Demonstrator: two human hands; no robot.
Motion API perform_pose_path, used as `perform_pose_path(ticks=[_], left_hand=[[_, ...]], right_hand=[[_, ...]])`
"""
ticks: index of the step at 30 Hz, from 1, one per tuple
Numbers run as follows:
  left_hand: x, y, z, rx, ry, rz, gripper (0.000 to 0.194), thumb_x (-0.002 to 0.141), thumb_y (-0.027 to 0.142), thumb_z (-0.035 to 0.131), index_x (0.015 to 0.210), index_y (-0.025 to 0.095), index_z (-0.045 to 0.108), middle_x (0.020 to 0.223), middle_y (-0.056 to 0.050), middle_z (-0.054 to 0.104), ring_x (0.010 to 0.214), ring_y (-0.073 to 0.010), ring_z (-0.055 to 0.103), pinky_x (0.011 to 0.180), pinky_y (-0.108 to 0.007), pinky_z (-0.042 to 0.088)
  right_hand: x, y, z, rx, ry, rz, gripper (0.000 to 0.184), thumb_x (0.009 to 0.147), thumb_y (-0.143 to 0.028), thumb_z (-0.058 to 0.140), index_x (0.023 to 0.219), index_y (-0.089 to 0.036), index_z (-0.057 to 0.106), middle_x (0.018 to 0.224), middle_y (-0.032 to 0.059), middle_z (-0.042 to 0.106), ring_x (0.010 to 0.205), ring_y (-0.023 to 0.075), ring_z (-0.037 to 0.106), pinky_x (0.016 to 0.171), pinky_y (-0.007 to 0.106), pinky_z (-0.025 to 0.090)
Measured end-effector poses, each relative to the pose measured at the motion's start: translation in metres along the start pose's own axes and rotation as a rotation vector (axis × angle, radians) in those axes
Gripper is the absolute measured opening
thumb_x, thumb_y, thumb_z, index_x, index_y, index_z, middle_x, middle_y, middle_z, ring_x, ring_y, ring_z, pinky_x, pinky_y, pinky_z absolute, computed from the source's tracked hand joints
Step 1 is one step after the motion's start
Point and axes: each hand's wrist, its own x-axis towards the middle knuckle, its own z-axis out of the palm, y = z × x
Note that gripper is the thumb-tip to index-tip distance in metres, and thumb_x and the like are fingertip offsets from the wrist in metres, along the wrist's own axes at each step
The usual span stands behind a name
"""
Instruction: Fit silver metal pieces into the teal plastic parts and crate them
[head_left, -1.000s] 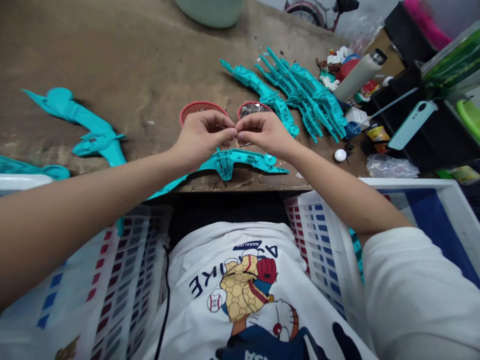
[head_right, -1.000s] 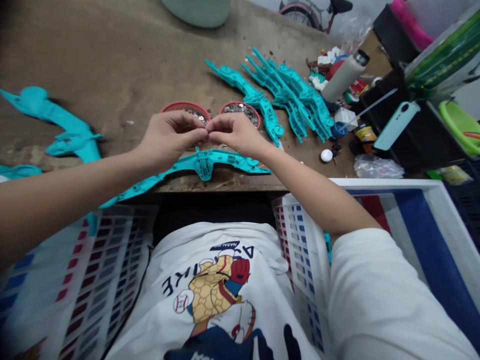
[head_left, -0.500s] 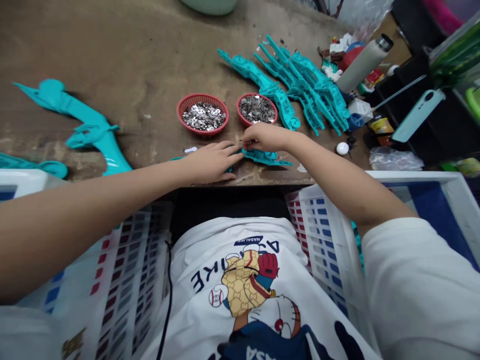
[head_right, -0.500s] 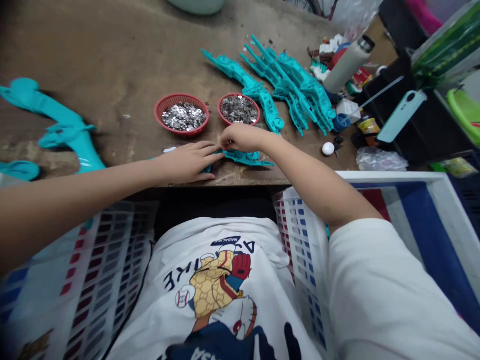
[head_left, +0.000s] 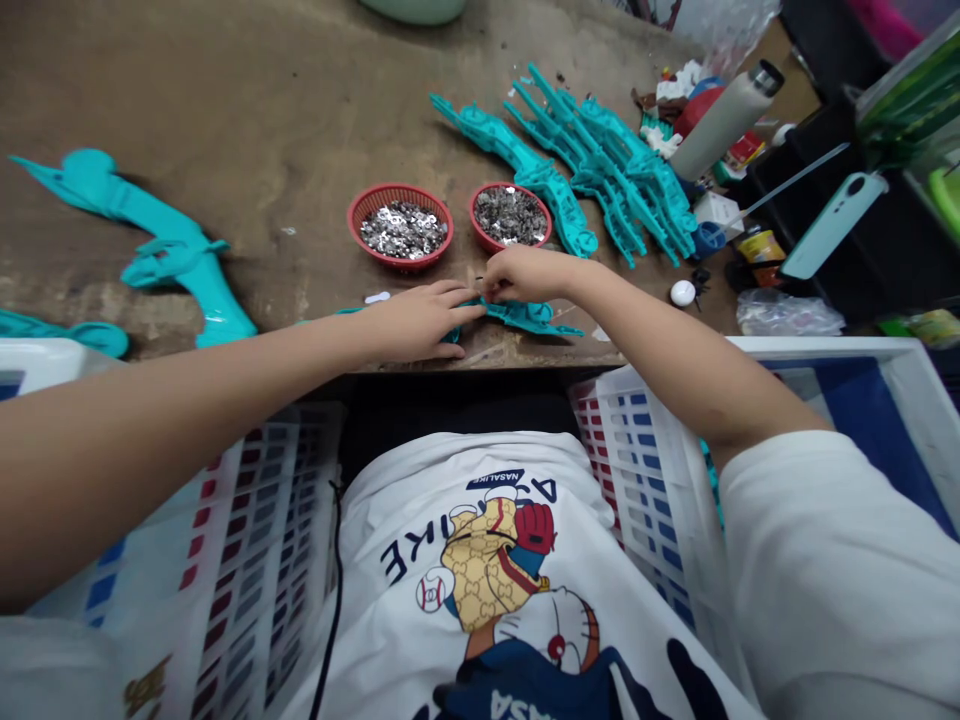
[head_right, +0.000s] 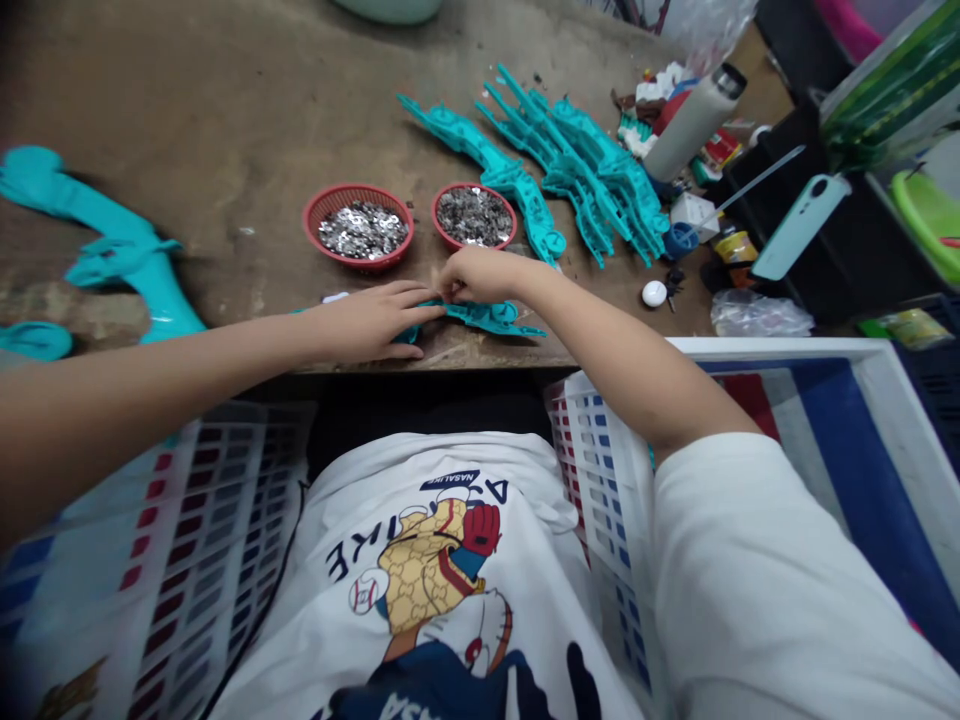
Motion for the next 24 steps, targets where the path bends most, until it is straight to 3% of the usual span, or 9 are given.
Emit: perform_pose_path(ticks=[3,7,12,16,20,24], left_hand=[[-0.002,-0.015,0.002,-0.028,0.007,0.053,0.078,0.112,0.045,0.083,0.182,0.017,0.062,0.194,-0.024,0.052,0.181,-0.0434,0.049,0.150,-0.054,0.042],[-0.005,-0.034,0.001,-0.014,-0.004,0.087,0.080,0.110,0.048,0.085,0.182,0.022,0.062,0.190,-0.020,0.058,0.176,-0.0419,0.055,0.148,-0.053,0.045],[-0.005,-0.019,0.000,0.051,0.055,0.094,0.059,0.116,0.044,0.075,0.171,0.023,0.075,0.175,-0.019,0.071,0.160,-0.0409,0.066,0.140,-0.055,0.054],[-0.003,0.008,0.007,0.094,0.107,0.092,0.048,0.123,0.040,0.059,0.158,0.018,0.083,0.162,-0.023,0.077,0.150,-0.0424,0.070,0.127,-0.057,0.062],[-0.001,0.021,0.022,0.023,0.229,0.002,0.045,0.123,0.033,0.053,0.145,0.022,0.090,0.155,-0.020,0.080,0.146,-0.0437,0.070,0.119,-0.061,0.066],[0.002,0.026,0.038,-0.045,0.327,-0.064,0.050,0.119,0.027,0.054,0.157,0.015,0.084,0.165,-0.028,0.073,0.155,-0.0487,0.065,0.126,-0.072,0.061]], right_hand=[[-0.007,-0.009,-0.011,-0.034,0.047,0.103,0.040,0.111,-0.013,0.071,0.144,-0.016,0.093,0.131,0.0130,0.091,0.113,0.0268,0.081,0.102,0.036,0.056],[-0.015,-0.021,-0.020,-0.187,0.080,0.353,0.046,0.117,-0.015,0.062,0.154,-0.013,0.090,0.140,0.0149,0.090,0.127,0.0317,0.082,0.110,0.039,0.057],[-0.009,-0.035,-0.009,-0.357,-0.019,0.573,0.049,0.119,-0.018,0.059,0.161,-0.012,0.084,0.157,0.0242,0.083,0.142,0.0424,0.079,0.109,0.045,0.062],[0.000,-0.040,0.000,-0.421,0.001,0.596,0.049,0.117,-0.010,0.056,0.155,-0.006,0.085,0.154,0.0296,0.082,0.144,0.0449,0.079,0.112,0.047,0.062],[0.000,-0.041,-0.003,-0.432,-0.065,0.549,0.041,0.115,-0.021,0.070,0.151,-0.008,0.087,0.148,0.0284,0.085,0.141,0.0459,0.080,0.109,0.046,0.061],[-0.010,-0.048,-0.016,-0.355,-0.072,0.477,0.037,0.117,-0.024,0.067,0.143,-0.011,0.089,0.142,0.0236,0.087,0.129,0.0388,0.083,0.098,0.039,0.058]])
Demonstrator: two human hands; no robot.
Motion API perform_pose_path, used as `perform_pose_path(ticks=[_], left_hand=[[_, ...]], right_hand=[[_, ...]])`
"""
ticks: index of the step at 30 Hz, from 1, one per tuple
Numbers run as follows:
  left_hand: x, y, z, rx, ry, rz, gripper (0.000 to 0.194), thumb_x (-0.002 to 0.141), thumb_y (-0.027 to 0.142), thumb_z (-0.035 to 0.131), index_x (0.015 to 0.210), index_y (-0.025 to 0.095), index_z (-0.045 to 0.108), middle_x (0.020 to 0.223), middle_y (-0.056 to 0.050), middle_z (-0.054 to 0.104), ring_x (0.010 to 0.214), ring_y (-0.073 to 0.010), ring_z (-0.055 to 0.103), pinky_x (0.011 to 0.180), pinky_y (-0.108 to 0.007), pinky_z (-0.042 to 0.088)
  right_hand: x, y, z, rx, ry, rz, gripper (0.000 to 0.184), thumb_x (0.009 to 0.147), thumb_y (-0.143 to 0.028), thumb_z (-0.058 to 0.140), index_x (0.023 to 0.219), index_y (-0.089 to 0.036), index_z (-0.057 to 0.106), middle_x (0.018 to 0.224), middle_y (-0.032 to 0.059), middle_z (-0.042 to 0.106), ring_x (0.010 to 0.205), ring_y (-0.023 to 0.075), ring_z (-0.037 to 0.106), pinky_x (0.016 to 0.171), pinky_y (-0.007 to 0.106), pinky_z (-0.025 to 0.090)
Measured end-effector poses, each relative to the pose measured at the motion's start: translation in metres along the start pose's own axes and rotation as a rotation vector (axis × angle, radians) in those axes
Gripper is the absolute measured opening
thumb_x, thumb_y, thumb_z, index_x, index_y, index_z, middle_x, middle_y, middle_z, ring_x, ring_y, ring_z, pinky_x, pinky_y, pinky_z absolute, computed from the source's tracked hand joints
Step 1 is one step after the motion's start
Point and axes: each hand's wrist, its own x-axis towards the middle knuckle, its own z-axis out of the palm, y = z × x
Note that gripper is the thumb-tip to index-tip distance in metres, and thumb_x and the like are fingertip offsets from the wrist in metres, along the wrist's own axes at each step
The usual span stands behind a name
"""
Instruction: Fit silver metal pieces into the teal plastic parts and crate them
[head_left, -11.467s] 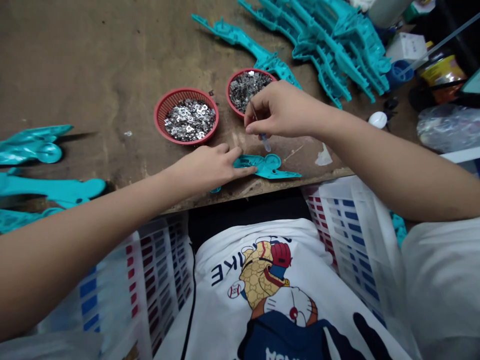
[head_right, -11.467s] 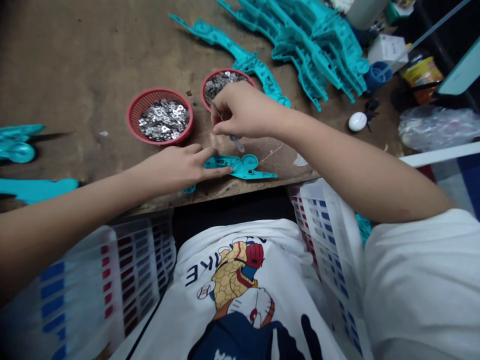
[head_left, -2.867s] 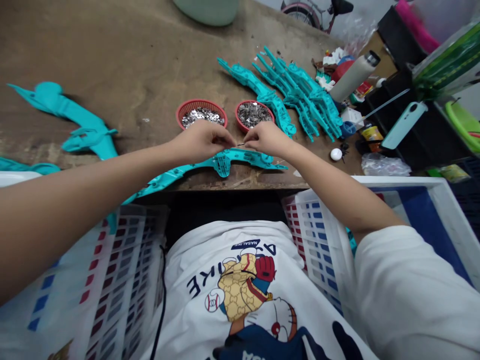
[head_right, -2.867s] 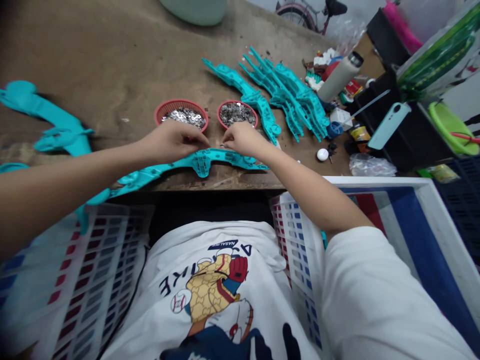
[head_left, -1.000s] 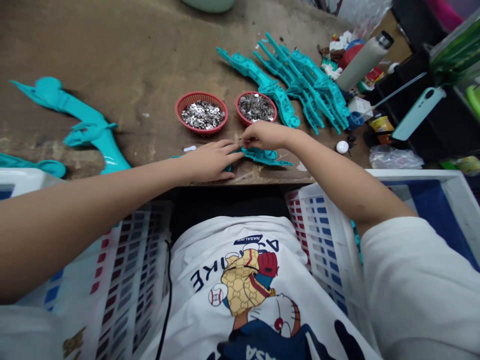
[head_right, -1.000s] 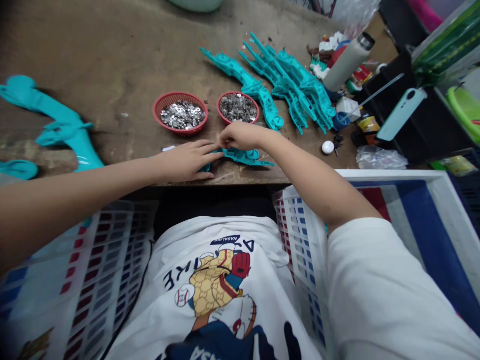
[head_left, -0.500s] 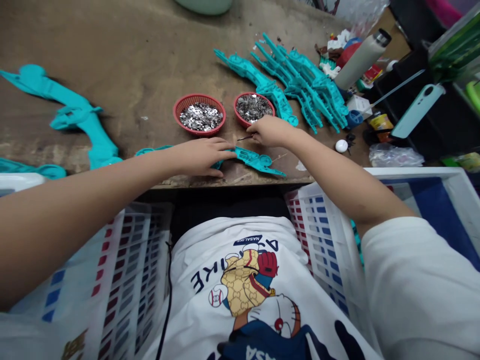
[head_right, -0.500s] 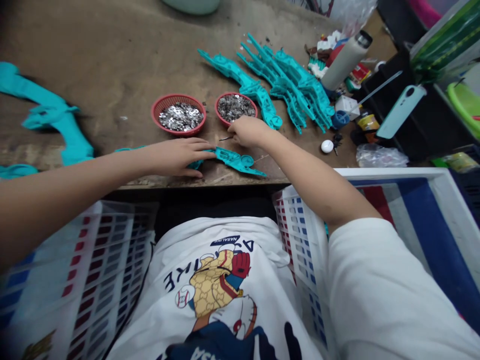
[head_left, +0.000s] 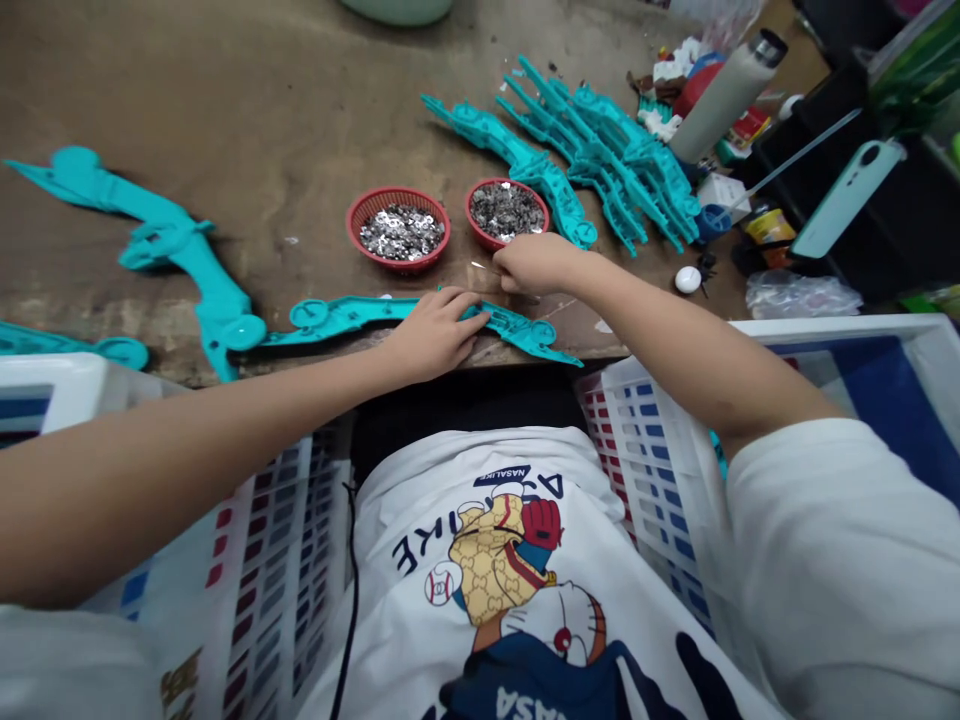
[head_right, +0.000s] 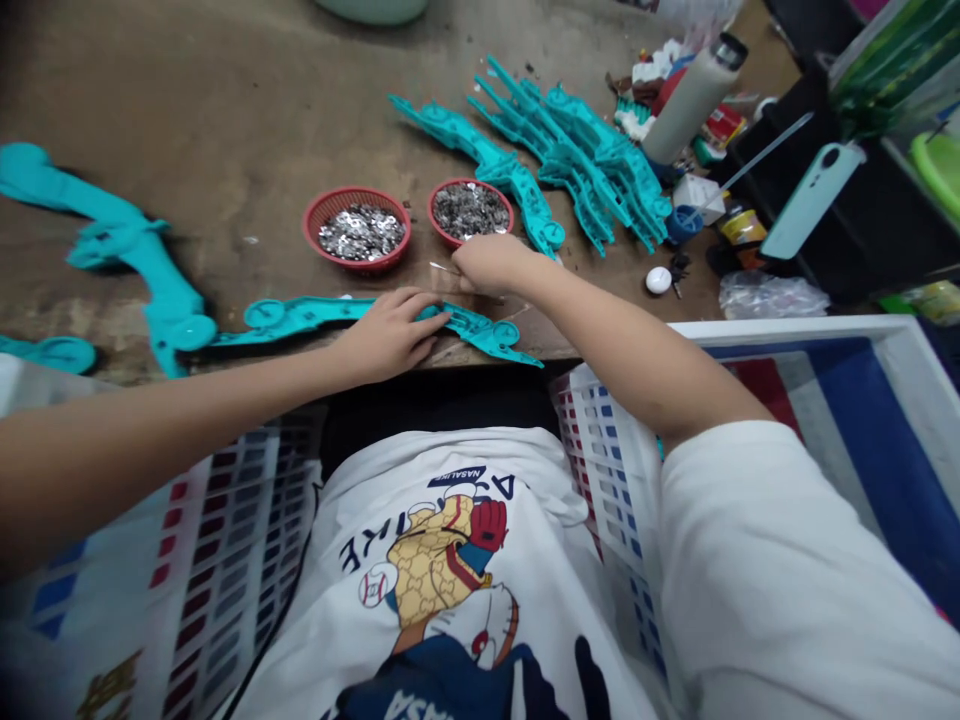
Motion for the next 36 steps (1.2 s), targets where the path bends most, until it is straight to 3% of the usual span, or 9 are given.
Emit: perform_pose_path(ticks=[3,6,9,13,17,23,29,36], left_hand=[[0.000,0.001,0.006,-0.007,0.009,-0.040,0.053,0.117,0.025,0.056,0.162,0.015,0.080,0.176,-0.031,0.063,0.161,-0.0500,0.062,0.130,-0.075,0.059],[0.000,0.000,0.009,-0.030,0.028,-0.092,0.052,0.115,0.024,0.057,0.161,0.013,0.078,0.187,-0.033,0.051,0.166,-0.0506,0.059,0.135,-0.074,0.056],[0.000,0.000,0.010,-0.069,0.068,-0.143,0.058,0.111,0.023,0.061,0.166,0.008,0.071,0.190,-0.036,0.045,0.169,-0.0524,0.056,0.137,-0.075,0.053],[0.003,0.003,0.002,-0.061,-0.014,-0.138,0.075,0.112,0.025,0.058,0.185,0.006,0.054,0.194,-0.035,0.044,0.171,-0.0533,0.054,0.137,-0.076,0.051],[0.007,0.005,-0.007,-0.025,-0.130,-0.128,0.078,0.113,0.027,0.054,0.189,0.009,0.052,0.197,-0.028,0.046,0.171,-0.0519,0.054,0.136,-0.074,0.050],[0.004,0.001,-0.002,-0.048,-0.080,-0.122,0.084,0.114,0.026,0.054,0.195,0.010,0.040,0.202,-0.030,0.032,0.174,-0.0522,0.052,0.136,-0.074,0.049],[0.003,0.002,-0.003,-0.021,-0.104,-0.105,0.080,0.115,0.025,0.052,0.194,0.014,0.046,0.203,-0.028,0.033,0.174,-0.0528,0.052,0.133,-0.076,0.048],[0.008,0.005,-0.008,-0.061,-0.131,-0.141,0.079,0.114,0.025,0.050,0.193,0.020,0.051,0.198,-0.017,0.047,0.170,-0.0511,0.055,0.131,-0.076,0.048]], right_hand=[[-0.015,0.003,-0.010,0.119,-0.005,-0.076,0.030,0.113,-0.022,0.071,0.134,-0.015,0.092,0.124,0.0162,0.091,0.108,0.0311,0.083,0.089,0.036,0.054],[-0.024,0.004,-0.012,0.241,-0.129,-0.103,0.020,0.106,-0.015,0.078,0.118,-0.018,0.093,0.094,0.0071,0.089,0.084,0.0250,0.080,0.081,0.035,0.053],[-0.023,0.005,-0.007,0.277,-0.215,-0.101,0.017,0.103,-0.011,0.078,0.109,-0.019,0.093,0.076,0.0023,0.082,0.072,0.0224,0.077,0.076,0.034,0.052],[-0.016,0.002,-0.002,0.236,-0.218,-0.130,0.019,0.105,-0.010,0.076,0.109,-0.018,0.093,0.077,0.0021,0.083,0.072,0.0219,0.078,0.076,0.034,0.052],[-0.017,0.001,-0.004,0.197,-0.196,-0.156,0.021,0.105,-0.009,0.075,0.113,-0.017,0.093,0.080,0.0030,0.084,0.073,0.0215,0.075,0.078,0.035,0.050],[-0.019,0.003,-0.003,0.221,-0.157,-0.151,0.020,0.104,-0.012,0.076,0.110,-0.016,0.094,0.079,0.0045,0.082,0.076,0.0234,0.074,0.080,0.037,0.053],[-0.006,0.007,0.015,0.223,-0.108,-0.177,0.009,0.101,-0.019,0.086,0.096,-0.020,0.093,0.077,0.0068,0.080,0.085,0.0289,0.077,0.084,0.041,0.056],[0.009,0.019,0.036,0.315,-0.065,-0.188,0.023,0.106,-0.035,0.094,0.093,-0.017,0.091,0.073,0.0062,0.078,0.082,0.0276,0.079,0.086,0.041,0.061]])
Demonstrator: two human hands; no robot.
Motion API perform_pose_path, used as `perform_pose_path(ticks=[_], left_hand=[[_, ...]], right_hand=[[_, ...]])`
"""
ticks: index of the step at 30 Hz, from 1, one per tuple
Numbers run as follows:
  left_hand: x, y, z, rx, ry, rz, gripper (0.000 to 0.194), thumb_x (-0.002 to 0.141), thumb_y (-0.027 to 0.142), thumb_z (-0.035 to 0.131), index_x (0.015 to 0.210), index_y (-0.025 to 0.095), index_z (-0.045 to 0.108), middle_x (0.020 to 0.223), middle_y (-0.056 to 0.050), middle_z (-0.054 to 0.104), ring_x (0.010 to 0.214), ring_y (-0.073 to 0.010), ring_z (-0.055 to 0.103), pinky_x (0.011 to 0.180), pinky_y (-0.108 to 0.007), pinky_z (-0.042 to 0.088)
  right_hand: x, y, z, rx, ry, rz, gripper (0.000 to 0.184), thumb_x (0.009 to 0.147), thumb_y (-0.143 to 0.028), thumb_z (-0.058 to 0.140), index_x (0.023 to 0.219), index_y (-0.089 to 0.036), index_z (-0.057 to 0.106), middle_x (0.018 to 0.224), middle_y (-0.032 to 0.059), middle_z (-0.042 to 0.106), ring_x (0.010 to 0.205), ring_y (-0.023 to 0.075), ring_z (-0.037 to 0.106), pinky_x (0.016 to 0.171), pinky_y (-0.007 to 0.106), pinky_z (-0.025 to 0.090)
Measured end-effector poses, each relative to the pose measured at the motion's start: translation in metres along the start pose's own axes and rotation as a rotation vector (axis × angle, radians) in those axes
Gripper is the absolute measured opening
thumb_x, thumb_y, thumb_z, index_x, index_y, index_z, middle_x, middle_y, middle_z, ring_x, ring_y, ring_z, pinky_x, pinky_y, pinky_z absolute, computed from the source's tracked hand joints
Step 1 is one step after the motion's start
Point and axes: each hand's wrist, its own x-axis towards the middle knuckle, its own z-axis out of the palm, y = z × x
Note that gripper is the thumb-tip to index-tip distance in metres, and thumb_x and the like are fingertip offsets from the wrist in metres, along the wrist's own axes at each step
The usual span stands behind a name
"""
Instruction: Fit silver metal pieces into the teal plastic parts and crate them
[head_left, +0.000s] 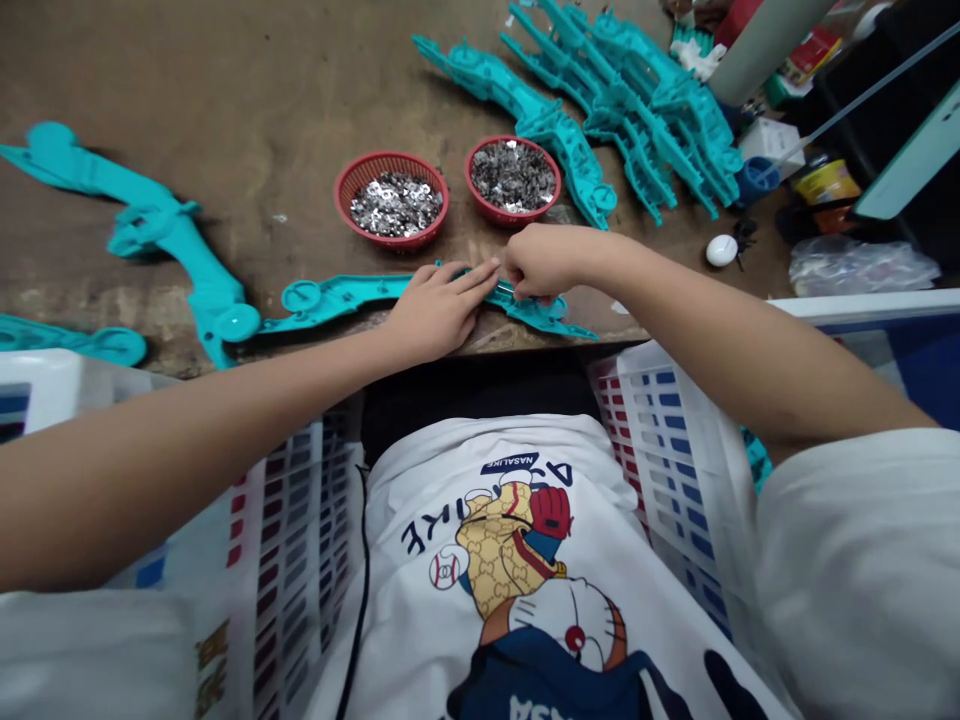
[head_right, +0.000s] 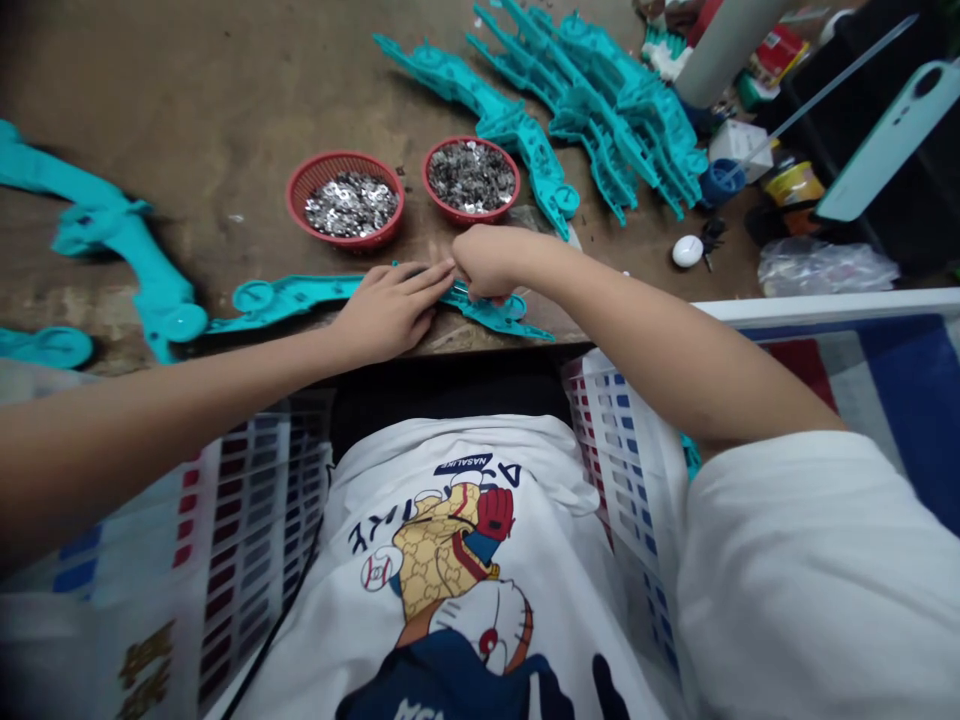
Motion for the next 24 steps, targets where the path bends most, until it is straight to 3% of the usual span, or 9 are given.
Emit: perform_pose_path(ticks=[3,6,10,12,15,18,24], left_hand=[[0.000,0.001,0.000,0.001,0.005,-0.003,0.078,0.113,0.024,0.052,0.191,0.019,0.055,0.196,-0.019,0.050,0.169,-0.0517,0.056,0.131,-0.077,0.048],[0.001,0.004,-0.001,0.022,0.001,-0.015,0.075,0.114,0.024,0.052,0.187,0.016,0.059,0.193,-0.023,0.054,0.169,-0.0508,0.057,0.132,-0.075,0.048],[0.001,0.010,0.000,0.027,0.023,-0.054,0.074,0.115,0.022,0.047,0.187,0.006,0.055,0.189,-0.026,0.058,0.170,-0.0473,0.058,0.135,-0.069,0.049],[0.000,0.012,0.001,0.026,0.052,-0.053,0.072,0.116,0.022,0.045,0.187,0.008,0.055,0.189,-0.024,0.059,0.169,-0.0461,0.059,0.135,-0.067,0.050],[-0.001,0.011,0.003,0.049,0.066,-0.010,0.068,0.118,0.023,0.044,0.182,0.016,0.064,0.190,-0.020,0.059,0.169,-0.0464,0.059,0.132,-0.069,0.051],[-0.001,0.009,0.004,0.060,0.073,0.008,0.065,0.117,0.024,0.046,0.178,0.017,0.068,0.186,-0.021,0.064,0.169,-0.0458,0.060,0.130,-0.069,0.053],[0.001,0.005,0.002,0.031,0.048,0.002,0.066,0.115,0.024,0.050,0.177,0.014,0.070,0.186,-0.023,0.063,0.171,-0.0489,0.058,0.132,-0.074,0.052]], right_hand=[[0.005,0.004,0.011,0.013,0.052,-0.042,0.025,0.105,-0.040,0.096,0.097,-0.017,0.092,0.071,0.0050,0.076,0.083,0.0269,0.079,0.086,0.039,0.063],[0.004,-0.001,0.015,-0.013,0.056,0.009,0.018,0.102,-0.031,0.097,0.096,-0.015,0.092,0.071,0.0082,0.078,0.089,0.0302,0.082,0.089,0.041,0.064],[-0.005,-0.001,0.003,0.054,-0.022,0.066,0.019,0.100,-0.033,0.099,0.093,-0.017,0.092,0.074,0.0078,0.080,0.082,0.0286,0.082,0.084,0.040,0.065],[-0.014,0.007,-0.008,0.092,-0.019,0.050,0.023,0.100,-0.038,0.100,0.092,-0.019,0.091,0.072,0.0055,0.079,0.075,0.0269,0.080,0.077,0.038,0.064],[-0.029,0.013,-0.024,0.156,0.113,0.050,0.023,0.106,-0.039,0.094,0.097,-0.018,0.090,0.075,0.0069,0.080,0.078,0.0274,0.081,0.077,0.038,0.064],[-0.041,0.001,-0.033,0.261,0.249,0.059,0.014,0.109,-0.032,0.089,0.112,-0.018,0.089,0.088,0.0087,0.085,0.090,0.0301,0.084,0.083,0.040,0.067],[-0.045,-0.031,-0.038,0.342,0.308,0.060,0.008,0.108,-0.017,0.085,0.116,-0.018,0.085,0.096,0.0074,0.088,0.097,0.0301,0.086,0.092,0.041,0.066]])
